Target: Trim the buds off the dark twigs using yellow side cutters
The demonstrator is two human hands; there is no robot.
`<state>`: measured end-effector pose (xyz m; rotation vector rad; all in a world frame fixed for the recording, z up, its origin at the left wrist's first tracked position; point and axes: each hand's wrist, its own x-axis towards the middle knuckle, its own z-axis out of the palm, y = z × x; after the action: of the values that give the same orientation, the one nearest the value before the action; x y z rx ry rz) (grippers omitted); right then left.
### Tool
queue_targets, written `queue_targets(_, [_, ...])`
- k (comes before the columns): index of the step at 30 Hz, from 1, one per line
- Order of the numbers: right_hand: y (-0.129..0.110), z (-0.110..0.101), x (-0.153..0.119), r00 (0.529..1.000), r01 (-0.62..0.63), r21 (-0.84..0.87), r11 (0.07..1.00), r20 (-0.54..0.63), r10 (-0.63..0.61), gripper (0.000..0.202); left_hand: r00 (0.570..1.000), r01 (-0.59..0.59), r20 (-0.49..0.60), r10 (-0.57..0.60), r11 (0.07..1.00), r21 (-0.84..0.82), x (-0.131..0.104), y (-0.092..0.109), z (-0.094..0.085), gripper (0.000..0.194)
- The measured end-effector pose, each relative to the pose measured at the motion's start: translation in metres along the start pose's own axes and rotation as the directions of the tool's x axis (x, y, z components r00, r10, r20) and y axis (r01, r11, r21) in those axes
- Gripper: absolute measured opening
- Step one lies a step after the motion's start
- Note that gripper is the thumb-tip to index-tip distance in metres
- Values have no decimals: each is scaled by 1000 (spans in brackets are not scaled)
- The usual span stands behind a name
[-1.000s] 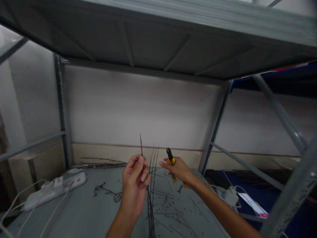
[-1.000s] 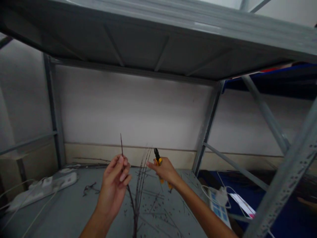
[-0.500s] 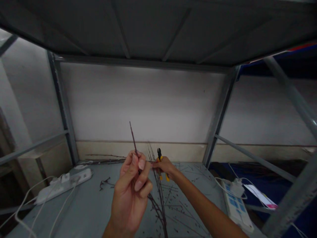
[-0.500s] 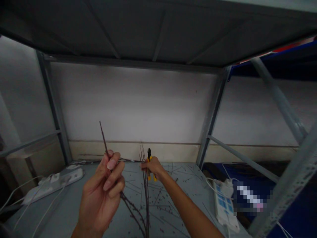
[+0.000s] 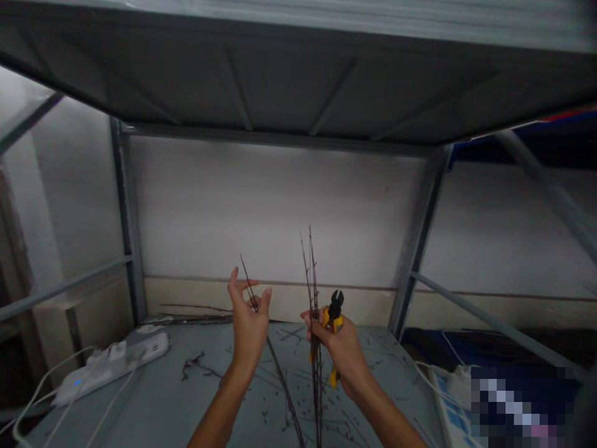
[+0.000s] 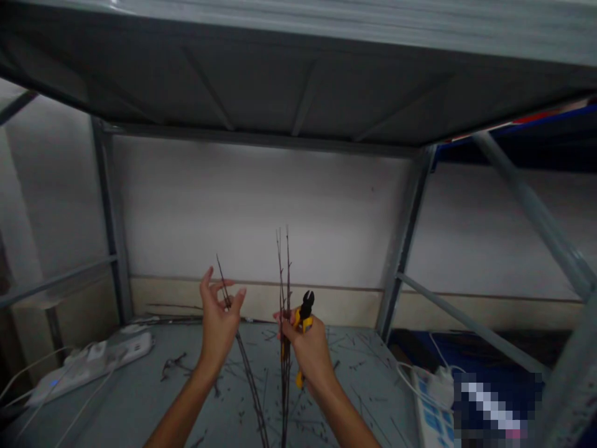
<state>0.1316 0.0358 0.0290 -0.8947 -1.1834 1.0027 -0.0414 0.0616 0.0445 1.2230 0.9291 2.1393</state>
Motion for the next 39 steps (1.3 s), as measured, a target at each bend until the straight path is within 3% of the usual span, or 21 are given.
queue_targets(1, [-2, 2, -4, 1000, 9, -6, 1000, -16, -9, 41, 993, -114, -9, 116, 985, 126, 1, 0, 3, 79])
queue_targets(3, [-3, 5, -10, 999, 24, -10, 1000, -41, -25, 44, 946, -323, 104, 306, 885, 336, -1, 3, 8, 59])
queue_targets(5, [-1, 6, -13, 997, 52, -34, 998, -54, -54, 45, 906, -410, 255, 338, 852, 325, -8, 11, 12, 33])
queue_targets(7, [3, 6, -15, 994, 85, -98, 992, -58, -91, 43, 893, -341, 371, 257, 922, 182, -18, 19, 16, 30])
queue_targets(10, [9, 6, -15, 988, 124, -197, 973, -71, -140, 39, 894, -180, 428, 134, 981, 69, -34, 28, 23, 26])
queue_targets(13, [13, 5, -15, 983, 137, -261, 956, -83, -164, 36, 902, -35, 432, 17, 999, 33, -43, 26, 29, 23])
queue_targets(16, [13, 0, -13, 978, 166, -335, 927, -62, -197, 33, 852, 187, 509, -123, 979, -76, -47, 17, 30, 29])
queue_targets(18, [9, -8, -11, 968, 215, -426, 879, -23, -248, 31, 835, 246, 532, -143, 961, -128, -49, 11, 28, 31])
queue_targets(20, [0, -20, -7, 947, 282, -570, 772, 34, -320, 28, 845, 253, 515, -145, 956, -146, -50, 8, 27, 32])
queue_targets(22, [-13, -34, -3, 921, 335, -725, 602, 118, -371, 26, 852, 259, 498, -158, 956, -140, -52, 6, 27, 33])
queue_targets(27, [-54, -55, 1, 899, 349, -935, 65, 315, -303, 20, 846, 285, 493, -205, 954, -92, -58, 7, 30, 35])
queue_targets(29, [-65, -55, 0, 890, 352, -932, -85, 362, -277, 17, 851, 269, 487, -197, 960, -81, -60, 6, 31, 36])
queue_targets(34, [-76, -49, -5, 872, 367, -889, -273, 431, -233, 12, 855, 240, 485, -183, 969, -57, -64, 7, 34, 33])
queue_targets(39, [-76, -44, -6, 868, 385, -870, -308, 455, -200, 10, 845, 220, 509, -166, 974, -47, -67, 8, 36, 30])
